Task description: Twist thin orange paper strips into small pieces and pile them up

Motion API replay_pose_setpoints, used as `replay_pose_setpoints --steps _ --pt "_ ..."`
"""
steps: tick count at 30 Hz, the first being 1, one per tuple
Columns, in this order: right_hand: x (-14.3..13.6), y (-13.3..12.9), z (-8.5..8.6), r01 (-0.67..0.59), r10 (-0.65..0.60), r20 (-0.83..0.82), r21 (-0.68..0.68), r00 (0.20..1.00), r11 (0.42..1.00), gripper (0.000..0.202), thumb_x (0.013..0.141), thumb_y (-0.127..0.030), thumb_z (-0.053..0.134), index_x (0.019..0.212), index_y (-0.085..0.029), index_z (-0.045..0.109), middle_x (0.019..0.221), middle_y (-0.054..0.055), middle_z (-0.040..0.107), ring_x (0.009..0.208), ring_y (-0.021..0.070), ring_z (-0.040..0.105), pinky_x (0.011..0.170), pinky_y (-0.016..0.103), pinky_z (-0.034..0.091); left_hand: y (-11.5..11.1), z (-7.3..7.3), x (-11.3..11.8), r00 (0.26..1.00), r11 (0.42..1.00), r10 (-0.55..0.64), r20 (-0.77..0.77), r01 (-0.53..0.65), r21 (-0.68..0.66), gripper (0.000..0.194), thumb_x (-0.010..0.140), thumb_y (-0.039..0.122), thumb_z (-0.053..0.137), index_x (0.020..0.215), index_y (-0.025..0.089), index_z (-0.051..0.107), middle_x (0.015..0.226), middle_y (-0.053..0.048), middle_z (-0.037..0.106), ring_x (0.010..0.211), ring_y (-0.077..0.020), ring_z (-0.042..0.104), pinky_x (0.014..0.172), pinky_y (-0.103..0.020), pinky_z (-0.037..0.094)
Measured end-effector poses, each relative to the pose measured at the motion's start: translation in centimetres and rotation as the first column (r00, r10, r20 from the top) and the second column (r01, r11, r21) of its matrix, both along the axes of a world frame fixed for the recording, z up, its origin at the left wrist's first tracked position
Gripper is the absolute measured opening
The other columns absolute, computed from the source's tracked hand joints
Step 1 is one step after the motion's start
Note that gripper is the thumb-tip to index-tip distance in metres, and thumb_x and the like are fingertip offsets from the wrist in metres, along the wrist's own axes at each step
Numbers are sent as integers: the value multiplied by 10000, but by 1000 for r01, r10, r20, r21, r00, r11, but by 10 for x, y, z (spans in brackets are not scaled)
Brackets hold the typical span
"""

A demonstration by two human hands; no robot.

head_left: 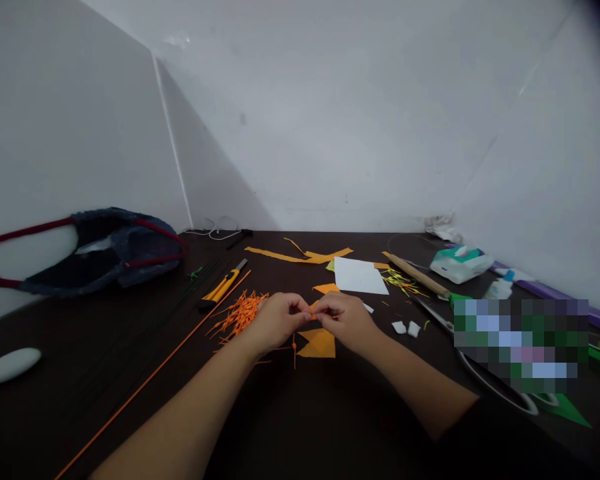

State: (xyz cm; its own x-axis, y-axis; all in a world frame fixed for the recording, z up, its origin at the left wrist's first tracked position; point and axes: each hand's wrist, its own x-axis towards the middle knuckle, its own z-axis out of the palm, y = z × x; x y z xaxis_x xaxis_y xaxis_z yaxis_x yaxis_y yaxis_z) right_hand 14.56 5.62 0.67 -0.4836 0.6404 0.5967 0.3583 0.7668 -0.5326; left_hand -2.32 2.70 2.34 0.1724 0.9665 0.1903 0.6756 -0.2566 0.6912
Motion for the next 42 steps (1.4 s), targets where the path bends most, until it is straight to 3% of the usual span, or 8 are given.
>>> replay_pose_setpoints --steps 10,15,21,24,27,32,35,42 --pt "0 3 0 -102 -31 -255 -490 966 866 111 662 -122 543 714 -192 612 651 13 615 586 126 549 545 270 450 -4 7 7 993 997 33 -116 -25 76 82 672 294 599 638 238 648 701 -15 619 813 -199 502 795 -388 324" --pt "-1 1 7 -75 -99 -254 -594 962 801 55 670 -155 561 702 -176 601 608 13 595 532 113 516 537 270 427 -7 6 11 957 967 175 -231 -124 221 77 683 268 597 617 233 616 709 10 600 858 -207 480 901 -529 141" --pt "-3 0 5 -117 -151 -338 -656 929 745 20 685 -185 580 671 -175 589 586 2 560 512 104 486 536 274 402 -12 6 16 914 904 276 -297 -142 403 83 680 180 583 609 223 581 693 19 551 864 -202 450 924 -534 75" --pt "1 2 5 -260 -153 -518 -637 842 726 16 687 -195 600 693 -180 598 604 -16 540 555 102 496 585 275 406 -11 7 17 954 936 242 -177 -181 302 76 666 195 585 591 208 582 687 12 551 830 -199 464 906 -496 177" --pt "6 5 6 -482 -65 -676 -587 734 651 117 693 -204 612 805 -179 635 740 10 574 659 112 530 680 297 416 -10 7 17 977 992 124 172 -126 3 107 688 269 559 627 182 576 635 7 535 650 -148 472 684 -324 365" --pt "5 1 3 -658 94 -715 -573 693 489 261 703 -264 628 951 -184 642 834 47 583 751 147 540 739 348 424 -16 8 24 796 984 43 604 70 -162 133 689 275 569 617 167 538 538 39 464 511 -88 391 537 -238 323" --pt "0 -4 1 -645 89 -722 -546 686 535 148 703 -259 628 824 -185 671 804 31 572 703 130 529 683 311 428 -18 7 27 729 973 -4 685 161 -166 130 684 253 588 608 159 542 583 23 502 554 -88 417 581 -242 338" --pt "-5 -6 1 -603 15 -740 -537 673 590 105 675 -226 644 608 -176 580 552 -35 515 510 84 445 537 248 359 -17 3 28 785 964 -62 617 208 -168 166 727 279 556 629 145 561 614 15 504 562 -86 386 547 -231 285"
